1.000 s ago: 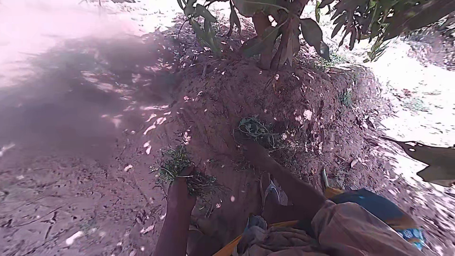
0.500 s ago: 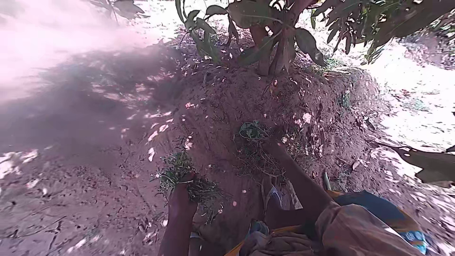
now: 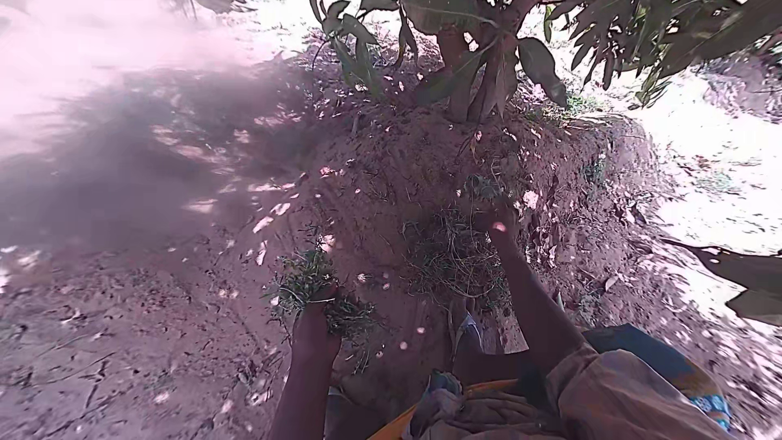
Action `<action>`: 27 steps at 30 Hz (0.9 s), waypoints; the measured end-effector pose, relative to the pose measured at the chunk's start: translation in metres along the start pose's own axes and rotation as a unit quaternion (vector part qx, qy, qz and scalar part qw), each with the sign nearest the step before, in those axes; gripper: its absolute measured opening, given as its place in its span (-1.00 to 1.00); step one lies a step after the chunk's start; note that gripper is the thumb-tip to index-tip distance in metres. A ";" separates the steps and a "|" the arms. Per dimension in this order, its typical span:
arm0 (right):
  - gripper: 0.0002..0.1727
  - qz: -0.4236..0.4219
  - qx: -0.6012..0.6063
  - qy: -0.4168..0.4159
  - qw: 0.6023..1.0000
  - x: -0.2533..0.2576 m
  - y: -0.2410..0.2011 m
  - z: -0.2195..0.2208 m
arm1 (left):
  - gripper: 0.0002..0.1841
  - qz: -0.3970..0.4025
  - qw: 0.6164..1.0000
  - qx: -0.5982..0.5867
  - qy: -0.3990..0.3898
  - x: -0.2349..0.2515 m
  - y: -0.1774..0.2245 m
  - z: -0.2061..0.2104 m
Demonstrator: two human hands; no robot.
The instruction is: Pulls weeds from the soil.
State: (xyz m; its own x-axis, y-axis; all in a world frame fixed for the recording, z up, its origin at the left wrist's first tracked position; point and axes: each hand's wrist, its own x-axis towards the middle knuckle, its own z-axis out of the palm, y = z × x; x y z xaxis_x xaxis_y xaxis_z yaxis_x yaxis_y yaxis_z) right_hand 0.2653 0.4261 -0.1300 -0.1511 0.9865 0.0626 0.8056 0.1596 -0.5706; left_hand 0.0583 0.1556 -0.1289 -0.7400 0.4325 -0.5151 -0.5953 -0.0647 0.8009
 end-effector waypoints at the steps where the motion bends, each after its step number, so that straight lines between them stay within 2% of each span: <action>1: -0.50 -0.008 -0.022 -0.007 1.000 -0.003 -0.004 0.001 | -0.83 -0.003 1.000 0.005 0.001 0.000 -0.001 0.001; 5: -0.53 -0.120 -0.043 -0.068 0.989 -0.023 -0.018 0.033 | -0.87 -0.007 1.000 0.015 0.009 0.002 -0.002 0.004; 7: -0.59 -0.178 -0.084 -0.151 0.969 -0.039 -0.025 0.059 | -0.89 -0.008 1.000 0.019 0.016 0.002 -0.002 0.004; 8: -0.57 -0.189 -0.109 -0.207 0.954 -0.046 -0.025 0.069 | -0.88 -0.009 1.000 0.023 0.017 0.000 -0.003 0.003; 10: -0.48 -0.160 -0.149 -0.295 0.930 -0.055 -0.021 0.079 | -0.87 -0.007 1.000 0.023 0.018 -0.002 -0.003 0.004; 12: -0.42 -0.132 -0.149 -0.291 0.936 -0.053 -0.017 0.076 | -0.87 -0.004 1.000 0.017 0.019 -0.003 0.001 0.005; 13: -0.44 -0.139 -0.115 -0.251 0.951 -0.049 -0.019 0.070 | -0.88 -0.002 1.000 0.015 0.021 -0.003 0.002 0.006; 15: -0.57 -0.166 0.033 -0.131 0.977 -0.040 -0.034 0.053 | -0.88 -0.004 1.000 0.012 0.020 -0.003 0.002 0.005; 17: -0.63 -0.148 0.233 -0.091 0.957 -0.036 -0.055 0.026 | -0.88 -0.009 1.000 0.015 0.019 -0.002 -0.002 0.004; 19: -0.63 -0.089 0.422 -0.124 0.894 -0.033 -0.064 0.009 | -0.88 -0.007 1.000 0.015 0.019 -0.002 -0.003 0.004; 20: -0.60 -0.060 0.473 -0.148 0.866 -0.031 -0.064 0.006 | -0.89 -0.004 1.000 0.013 0.017 -0.001 -0.002 0.003; 23: -0.52 -0.004 0.492 -0.201 0.847 -0.035 -0.063 0.010 | -0.90 0.010 1.000 0.012 0.012 -0.003 0.002 0.002; 27: -0.43 -0.025 0.489 -0.319 0.811 -0.059 -0.082 0.016 | -0.81 0.021 0.998 -0.015 -0.050 -0.002 -0.003 0.001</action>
State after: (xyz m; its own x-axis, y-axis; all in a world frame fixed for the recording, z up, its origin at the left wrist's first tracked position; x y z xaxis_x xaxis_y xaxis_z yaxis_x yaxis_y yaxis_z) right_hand 0.1993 0.3543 -0.0999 -0.6865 0.7108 -0.1533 -0.0039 -0.2144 -0.9767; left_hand 0.0625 0.1557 -0.1301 -0.7305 0.5170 -0.4463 -0.5742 -0.1111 0.8111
